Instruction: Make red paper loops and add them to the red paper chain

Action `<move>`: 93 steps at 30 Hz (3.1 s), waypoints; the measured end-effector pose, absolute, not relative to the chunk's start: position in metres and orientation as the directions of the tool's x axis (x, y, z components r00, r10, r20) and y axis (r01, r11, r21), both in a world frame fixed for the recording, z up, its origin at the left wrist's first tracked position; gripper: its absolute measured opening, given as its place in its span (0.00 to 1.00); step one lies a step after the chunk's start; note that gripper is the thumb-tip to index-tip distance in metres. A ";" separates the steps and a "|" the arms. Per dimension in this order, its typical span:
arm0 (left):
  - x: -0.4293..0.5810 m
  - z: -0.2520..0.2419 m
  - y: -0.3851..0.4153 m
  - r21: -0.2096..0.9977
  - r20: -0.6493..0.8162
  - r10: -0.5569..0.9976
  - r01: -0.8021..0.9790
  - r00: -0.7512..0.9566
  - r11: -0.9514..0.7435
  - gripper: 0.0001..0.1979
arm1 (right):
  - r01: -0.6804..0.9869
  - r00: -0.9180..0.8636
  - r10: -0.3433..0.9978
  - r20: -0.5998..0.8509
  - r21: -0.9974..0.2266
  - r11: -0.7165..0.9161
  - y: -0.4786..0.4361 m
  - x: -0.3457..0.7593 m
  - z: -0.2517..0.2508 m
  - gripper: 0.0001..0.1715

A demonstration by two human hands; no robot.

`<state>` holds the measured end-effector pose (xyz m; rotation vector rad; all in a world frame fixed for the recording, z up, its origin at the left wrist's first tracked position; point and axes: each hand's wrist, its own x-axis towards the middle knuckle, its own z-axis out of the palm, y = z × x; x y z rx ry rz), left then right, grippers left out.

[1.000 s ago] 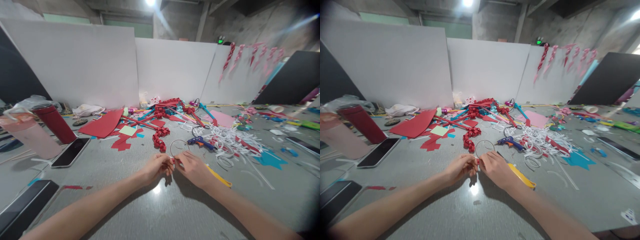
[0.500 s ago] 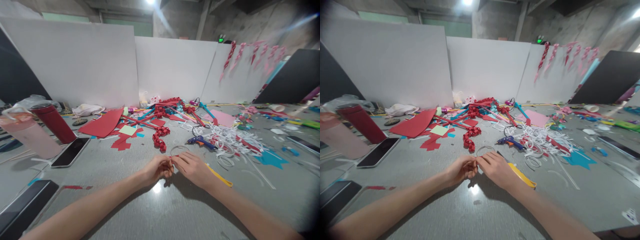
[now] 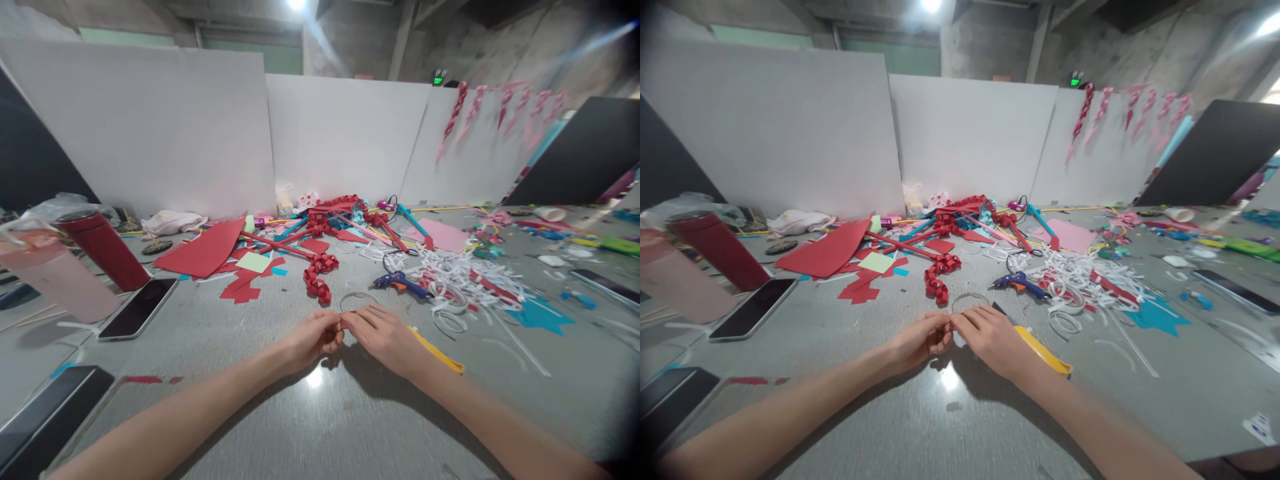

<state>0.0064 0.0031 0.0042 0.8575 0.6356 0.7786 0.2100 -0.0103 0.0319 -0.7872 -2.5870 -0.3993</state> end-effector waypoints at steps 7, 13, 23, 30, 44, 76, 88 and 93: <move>0.010 0.002 0.002 0.911 -0.106 0.851 -0.293 0.514 0.291 0.16 | 0.624 -0.704 0.503 0.502 0.098 0.775 -0.009 0.210 0.023 0.13; 0.010 0.005 -0.001 0.938 -0.095 0.858 -0.243 0.505 0.247 0.19 | 0.642 -0.618 0.556 0.556 -0.052 0.765 -0.010 0.207 0.025 0.10; 0.012 0.011 -0.004 0.988 0.058 0.906 -0.156 0.418 0.009 0.23 | 0.631 -0.520 0.705 0.482 -0.339 0.697 -0.014 0.204 0.034 0.09; 0.010 0.012 -0.003 0.986 0.103 0.891 -0.165 0.442 -0.032 0.23 | 0.639 -0.476 0.748 0.463 -0.402 0.656 -0.019 0.200 0.041 0.09; 0.006 0.014 -0.002 0.980 0.182 0.891 -0.006 0.415 -0.197 0.24 | 0.634 -0.406 0.749 0.524 -0.428 0.644 -0.026 0.190 0.035 0.10; 0.014 0.019 -0.042 0.712 0.308 0.525 0.174 0.793 -0.680 0.16 | 0.693 -0.207 0.801 0.562 -0.494 0.525 -0.001 0.213 0.036 0.12; 0.026 0.009 -0.047 0.983 0.078 0.659 0.054 0.748 -0.177 0.09 | 0.673 -0.271 0.827 0.493 -0.517 0.529 -0.002 0.214 0.039 0.10; 0.027 0.003 -0.043 0.995 -0.082 0.589 0.028 0.804 0.100 0.08 | 0.677 -0.275 0.833 0.481 -0.519 0.523 -0.002 0.215 0.037 0.10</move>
